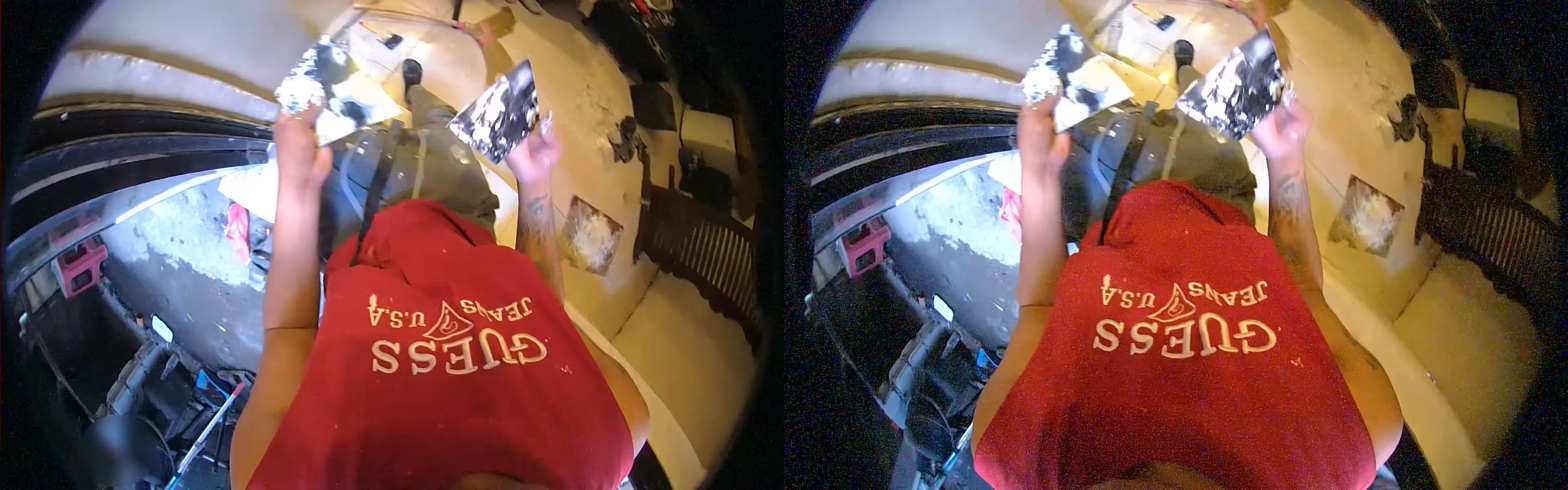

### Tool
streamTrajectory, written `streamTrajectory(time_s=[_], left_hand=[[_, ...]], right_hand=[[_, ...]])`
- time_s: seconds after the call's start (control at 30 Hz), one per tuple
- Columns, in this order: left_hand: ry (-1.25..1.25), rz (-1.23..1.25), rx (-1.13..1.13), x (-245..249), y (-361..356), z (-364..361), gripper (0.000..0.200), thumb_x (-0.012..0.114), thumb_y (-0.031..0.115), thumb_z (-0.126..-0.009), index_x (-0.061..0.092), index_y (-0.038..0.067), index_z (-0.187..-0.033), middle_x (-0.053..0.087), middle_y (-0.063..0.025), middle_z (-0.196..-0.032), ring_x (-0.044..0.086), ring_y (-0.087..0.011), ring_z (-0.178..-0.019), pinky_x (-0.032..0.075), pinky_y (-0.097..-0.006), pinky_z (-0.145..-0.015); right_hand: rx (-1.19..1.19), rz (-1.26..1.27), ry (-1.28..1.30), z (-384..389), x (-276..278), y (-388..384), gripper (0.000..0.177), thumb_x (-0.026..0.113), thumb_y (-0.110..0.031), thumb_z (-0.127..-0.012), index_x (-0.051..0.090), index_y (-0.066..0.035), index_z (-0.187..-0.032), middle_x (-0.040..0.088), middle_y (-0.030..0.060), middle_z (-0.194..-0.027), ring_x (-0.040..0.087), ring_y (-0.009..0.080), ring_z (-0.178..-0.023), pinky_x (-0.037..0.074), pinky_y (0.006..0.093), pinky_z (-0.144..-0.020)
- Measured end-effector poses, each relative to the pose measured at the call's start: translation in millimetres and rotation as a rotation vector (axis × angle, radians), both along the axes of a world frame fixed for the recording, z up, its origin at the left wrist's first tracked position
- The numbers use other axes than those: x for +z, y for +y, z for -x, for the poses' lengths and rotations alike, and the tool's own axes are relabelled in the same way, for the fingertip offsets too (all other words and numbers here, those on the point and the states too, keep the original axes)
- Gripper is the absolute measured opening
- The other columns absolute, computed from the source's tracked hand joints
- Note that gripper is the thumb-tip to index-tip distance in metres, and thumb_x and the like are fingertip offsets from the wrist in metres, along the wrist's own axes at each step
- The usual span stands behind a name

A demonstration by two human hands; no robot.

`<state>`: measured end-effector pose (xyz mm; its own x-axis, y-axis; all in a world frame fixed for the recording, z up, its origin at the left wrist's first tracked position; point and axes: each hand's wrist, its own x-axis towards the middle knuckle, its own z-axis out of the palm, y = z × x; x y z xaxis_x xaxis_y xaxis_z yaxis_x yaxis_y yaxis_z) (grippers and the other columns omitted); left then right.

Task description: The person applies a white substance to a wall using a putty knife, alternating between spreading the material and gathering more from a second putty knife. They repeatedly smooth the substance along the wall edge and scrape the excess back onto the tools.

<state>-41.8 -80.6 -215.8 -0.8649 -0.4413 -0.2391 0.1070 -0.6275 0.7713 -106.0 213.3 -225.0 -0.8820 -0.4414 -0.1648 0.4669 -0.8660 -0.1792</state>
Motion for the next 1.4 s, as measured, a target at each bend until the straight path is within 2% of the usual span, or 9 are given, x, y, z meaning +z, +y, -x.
streamTrajectory(time_s=[0.2, 0.23, 0.47, 0.6, 0.63, 0.7, 0.8, 0.9, 1.4], left_hand=[[0.009, 0.089, -0.012, 17.7, 7.2, 2.5, 0.028, 0.042, -0.007, -0.078, 0.047, -0.004, -0.105, 0.054, -0.0120, -0.100, 0.054, -0.0192, -0.090, 0.045, -0.0303, -0.078], [0.014, 0.093, -0.025, 19.8, 6.1, 4.3, 0.028, 0.043, -0.007, -0.077, 0.047, -0.004, -0.105, 0.054, -0.0119, -0.099, 0.054, -0.0190, -0.090, 0.045, -0.0303, -0.077], [-0.086, -0.061, 0.109, 20.6, -7.1, -8.3, 0.027, 0.041, -0.006, -0.079, 0.047, 0.000, -0.104, 0.056, -0.0079, -0.092, 0.057, -0.0168, -0.083, 0.048, -0.0288, -0.073], [-0.165, -0.145, 0.060, -8.0, -17.4, -18.7, 0.027, 0.041, -0.006, -0.079, 0.046, 0.001, -0.105, 0.056, -0.0078, -0.092, 0.057, -0.0178, -0.082, 0.050, -0.0305, -0.071], [-0.193, -0.154, 0.047, -16.4, -19.9, -23.5, 0.029, 0.042, -0.007, -0.078, 0.046, 0.002, -0.105, 0.056, -0.0079, -0.094, 0.056, -0.0177, -0.084, 0.048, -0.0304, -0.073], [-0.209, -0.163, 0.059, -13.9, -21.6, -19.4, 0.033, 0.044, -0.009, -0.076, 0.046, 0.002, -0.106, 0.056, -0.0080, -0.096, 0.056, -0.0179, -0.086, 0.047, -0.0305, -0.075], [-0.206, -0.190, 0.015, -18.9, -23.5, -4.7, 0.037, 0.043, -0.009, -0.075, 0.043, 0.002, -0.111, 0.055, -0.0086, -0.099, 0.056, -0.0197, -0.089, 0.047, -0.0324, -0.078], [-0.211, -0.267, -0.014, -15.3, -20.6, 16.8, 0.038, 0.043, -0.010, -0.073, 0.043, 0.002, -0.109, 0.055, -0.0087, -0.100, 0.055, -0.0194, -0.091, 0.046, -0.0325, -0.079], [-0.137, -0.152, -0.064, -19.4, -27.2, 55.8, 0.028, 0.047, -0.001, -0.077, 0.044, 0.005, -0.104, 0.054, -0.0068, -0.094, 0.054, -0.0172, -0.085, 0.048, -0.0327, -0.075]], right_hand=[[0.094, -1.080, 0.527, 0.1, 59.3, -26.6, 0.051, 0.058, 0.000, -0.070, 0.040, 0.004, -0.117, 0.052, 0.0125, -0.107, 0.052, 0.0209, -0.096, 0.041, 0.0333, -0.085], [0.163, -1.443, 0.840, 3.3, 83.8, -30.0, 0.050, 0.060, 0.000, -0.071, 0.040, 0.005, -0.117, 0.053, 0.0106, -0.104, 0.051, 0.0166, -0.092, 0.041, 0.0305, -0.083], [0.300, -0.354, -0.048, 34.1, -51.1, 17.9, 0.049, 0.052, -0.006, -0.070, 0.038, 0.009, -0.115, 0.051, 0.0198, -0.109, 0.051, 0.0295, -0.101, 0.038, 0.0393, -0.093], [0.217, -0.232, 0.011, 58.3, -59.0, 19.3, 0.045, 0.050, -0.007, -0.071, 0.042, 0.007, -0.113, 0.050, 0.0170, -0.111, 0.048, 0.0275, -0.103, 0.033, 0.0400, -0.095], [0.228, 0.136, 0.035, 66.9, -119.6, 48.4, 0.047, 0.048, -0.005, -0.069, 0.041, 0.005, -0.115, 0.050, 0.0158, -0.112, 0.048, 0.0279, -0.102, 0.034, 0.0409, -0.094], [0.103, 0.233, -0.036, 67.0, -150.1, 40.5, 0.054, 0.047, -0.003, -0.066, 0.039, 0.001, -0.119, 0.047, 0.0135, -0.115, 0.045, 0.0283, -0.106, 0.031, 0.0427, -0.095], [-0.040, -0.198, -0.129, 73.0, -125.6, 5.8, 0.062, 0.050, -0.005, -0.066, 0.032, -0.004, -0.126, 0.042, 0.0132, -0.122, 0.040, 0.0276, -0.110, 0.026, 0.0445, -0.097], [0.227, 0.391, 0.289, 115.8, -83.7, -22.4, 0.069, 0.055, -0.002, -0.064, 0.029, -0.009, -0.128, 0.038, 0.0107, -0.115, 0.035, 0.0275, -0.108, 0.032, 0.0397, -0.084], [0.132, -0.181, 0.357, 112.7, 18.6, -22.4, 0.059, 0.052, 0.005, -0.063, 0.038, -0.002, -0.120, 0.046, 0.0133, -0.114, 0.045, 0.0243, -0.103, 0.038, 0.0354, -0.085]])
